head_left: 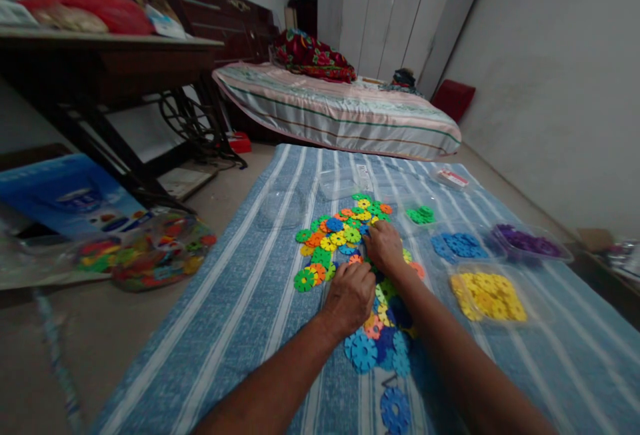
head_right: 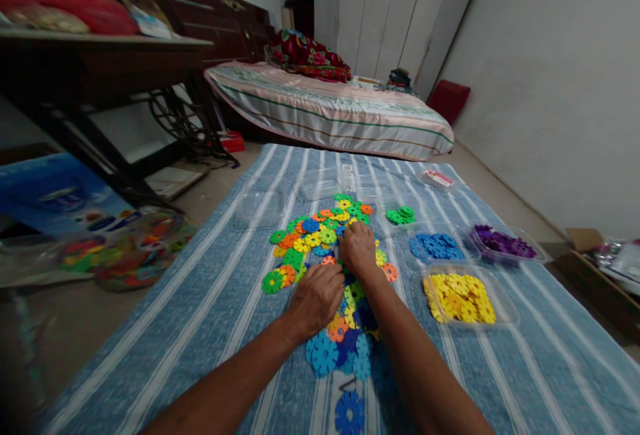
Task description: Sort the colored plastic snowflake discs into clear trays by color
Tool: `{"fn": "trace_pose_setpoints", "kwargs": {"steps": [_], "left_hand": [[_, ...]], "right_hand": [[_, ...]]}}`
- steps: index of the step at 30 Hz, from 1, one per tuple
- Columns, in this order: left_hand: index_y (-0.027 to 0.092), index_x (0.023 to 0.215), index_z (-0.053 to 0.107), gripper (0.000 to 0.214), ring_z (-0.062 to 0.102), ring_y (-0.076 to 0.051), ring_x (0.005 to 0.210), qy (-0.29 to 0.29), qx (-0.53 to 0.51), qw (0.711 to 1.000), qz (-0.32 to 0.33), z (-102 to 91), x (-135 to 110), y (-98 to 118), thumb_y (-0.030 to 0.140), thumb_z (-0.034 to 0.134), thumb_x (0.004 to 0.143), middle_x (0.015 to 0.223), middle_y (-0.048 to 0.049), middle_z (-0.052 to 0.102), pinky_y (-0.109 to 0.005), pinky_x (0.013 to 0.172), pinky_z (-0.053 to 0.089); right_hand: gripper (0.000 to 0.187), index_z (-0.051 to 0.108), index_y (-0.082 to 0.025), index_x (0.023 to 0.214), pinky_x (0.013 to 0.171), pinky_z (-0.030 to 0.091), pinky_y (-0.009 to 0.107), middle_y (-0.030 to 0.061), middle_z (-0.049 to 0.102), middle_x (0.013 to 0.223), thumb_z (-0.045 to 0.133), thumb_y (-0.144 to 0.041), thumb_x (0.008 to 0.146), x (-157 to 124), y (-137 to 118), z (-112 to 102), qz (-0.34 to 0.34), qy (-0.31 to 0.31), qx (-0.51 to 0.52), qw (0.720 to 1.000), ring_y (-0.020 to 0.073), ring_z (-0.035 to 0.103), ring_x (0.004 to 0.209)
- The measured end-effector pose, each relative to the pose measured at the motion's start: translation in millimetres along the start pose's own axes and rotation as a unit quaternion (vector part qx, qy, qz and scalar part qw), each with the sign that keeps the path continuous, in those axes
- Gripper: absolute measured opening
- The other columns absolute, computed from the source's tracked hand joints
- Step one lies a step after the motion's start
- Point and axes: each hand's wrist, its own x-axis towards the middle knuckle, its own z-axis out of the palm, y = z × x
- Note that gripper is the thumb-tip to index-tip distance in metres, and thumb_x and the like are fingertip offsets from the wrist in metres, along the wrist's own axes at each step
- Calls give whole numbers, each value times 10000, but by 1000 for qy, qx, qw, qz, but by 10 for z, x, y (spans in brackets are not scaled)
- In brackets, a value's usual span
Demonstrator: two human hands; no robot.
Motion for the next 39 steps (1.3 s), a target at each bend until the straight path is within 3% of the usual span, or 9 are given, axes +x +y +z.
{"fn": "trace_pose_setpoints", "kwargs": {"steps": [8, 13, 17, 21, 24, 28, 32, 35, 39], "left_hand": [[184, 926, 599, 98, 615, -240, 1011, -9, -3, 1000, -4, 16, -5, -13, 184, 502, 943, 1055, -84, 680, -418, 898, 463], [189, 932, 595, 84, 616, -240, 1016, -18, -11, 1000, -8, -1, -1, -2, 180, 512, 942, 1091, -89, 683, -420, 888, 453], [195, 910, 585, 79, 613, -239, 1008, -25, -9, 1000, -10, -9, 0, 8, 175, 516, 940, 1077, -87, 683, -416, 873, 451], [192, 905, 585, 66, 613, -243, 1013, -29, -3, 1000, -8, -17, 8, 14, 168, 527, 929, 1079, -86, 683, -422, 880, 453], [190, 912, 588, 55, 614, -246, 1023, -26, -7, 1000, -9, -18, 13, 12, 175, 537, 927, 1087, -90, 684, -426, 886, 457], [197, 916, 590, 68, 618, -241, 1010, -18, -14, 1000, -8, -9, 12, 4, 171, 529, 930, 1071, -92, 685, -426, 876, 460], [194, 931, 596, 84, 616, -240, 1014, -12, -9, 1000, -2, -7, 9, -5, 186, 513, 937, 1083, -88, 683, -421, 897, 459], [191, 941, 600, 93, 614, -242, 1019, -12, -4, 1000, -3, -22, 11, 1, 191, 508, 940, 1093, -89, 681, -419, 900, 462], [191, 917, 597, 100, 612, -238, 1000, -28, -6, 1000, -12, -53, 18, 24, 207, 503, 949, 1059, -84, 677, -419, 898, 464]], "right_hand": [[285, 642, -208, 732, 804, 383, 314, 63, 643, 846, 466, -136, 944, -252, 133, -42, -82, 103, 41, 991, 201, 532, 848], [299, 649, -213, 709, 851, 430, 325, 82, 690, 916, 467, -193, 946, -413, 426, -261, -79, 175, 94, 977, 202, 587, 895], [270, 655, -203, 718, 855, 424, 397, 110, 698, 885, 488, -238, 926, -459, 850, -568, 22, 253, 28, 967, 242, 599, 869], [181, 688, -175, 825, 827, 397, 443, 136, 695, 853, 538, -257, 884, -512, 1120, -744, 147, 317, -61, 935, 283, 593, 832], [189, 697, -168, 889, 827, 412, 420, 134, 708, 903, 537, -268, 899, -545, 1003, -657, 104, 278, -31, 954, 279, 606, 865], [197, 689, -182, 879, 850, 431, 372, 123, 694, 994, 511, -248, 932, -493, 590, -394, 8, 169, 34, 985, 254, 599, 940], [125, 684, -187, 916, 878, 425, 348, 121, 665, 1046, 585, -263, 902, -287, 265, -224, -6, 73, 44, 996, 257, 565, 1010], [174, 676, -179, 997, 885, 418, 354, 125, 649, 1079, 632, -306, 886, -101, 140, -162, -3, 10, 32, 999, 270, 540, 1043], [215, 667, -177, 1065, 879, 400, 353, 127, 633, 1124, 614, -319, 912, 28, 58, -63, 5, -20, 15, 1000, 272, 512, 1074]]}}
